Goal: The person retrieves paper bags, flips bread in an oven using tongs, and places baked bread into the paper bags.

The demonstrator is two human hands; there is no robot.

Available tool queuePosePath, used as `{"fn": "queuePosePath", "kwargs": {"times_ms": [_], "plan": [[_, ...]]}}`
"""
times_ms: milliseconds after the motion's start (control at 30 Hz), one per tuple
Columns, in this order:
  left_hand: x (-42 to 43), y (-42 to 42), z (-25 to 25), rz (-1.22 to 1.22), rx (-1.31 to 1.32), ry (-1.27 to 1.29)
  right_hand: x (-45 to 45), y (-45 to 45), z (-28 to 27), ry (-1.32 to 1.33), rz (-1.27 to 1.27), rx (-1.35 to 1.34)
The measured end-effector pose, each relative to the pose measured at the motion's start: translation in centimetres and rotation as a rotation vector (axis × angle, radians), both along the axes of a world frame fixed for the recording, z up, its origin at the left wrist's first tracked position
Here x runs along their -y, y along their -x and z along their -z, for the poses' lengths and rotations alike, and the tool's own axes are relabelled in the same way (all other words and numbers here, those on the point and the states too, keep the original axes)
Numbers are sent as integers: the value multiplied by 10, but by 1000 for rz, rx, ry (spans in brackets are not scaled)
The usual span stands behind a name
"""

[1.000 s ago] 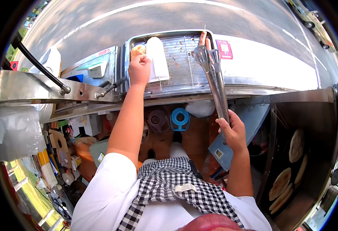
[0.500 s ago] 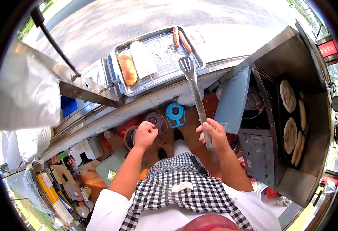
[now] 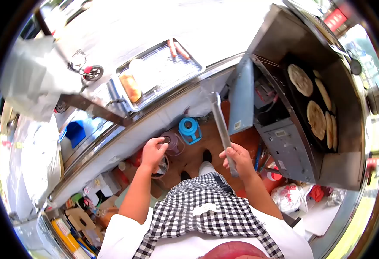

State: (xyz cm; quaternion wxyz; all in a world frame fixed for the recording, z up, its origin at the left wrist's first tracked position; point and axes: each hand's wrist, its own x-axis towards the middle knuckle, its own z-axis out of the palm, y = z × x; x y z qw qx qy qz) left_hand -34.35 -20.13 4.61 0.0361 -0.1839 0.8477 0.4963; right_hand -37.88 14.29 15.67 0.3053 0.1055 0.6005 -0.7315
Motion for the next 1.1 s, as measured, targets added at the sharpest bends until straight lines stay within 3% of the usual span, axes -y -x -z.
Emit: {"fn": "queuePosePath", "kwargs": {"times_ms": [200, 500, 667, 833, 967, 1100], "plan": [[-32, 45, 6, 111, -69, -41, -31, 12, -13, 9, -27, -95], [-111, 79, -4, 394, -30, -80, -106, 23, -29, 0, 175, -236], [-123, 75, 47, 554, 28, -41, -149, 8, -38, -105, 327, -219], [-123, 55, 55, 723, 186, 5, -168, -33, -44, -94, 626, -197], [-101, 33, 84, 836, 198, 198, -182, -68, -42, -87, 826, -172], [-64, 7, 117, 874, 388, 213, -205, -94, -41, -59, 988, -157]]}}
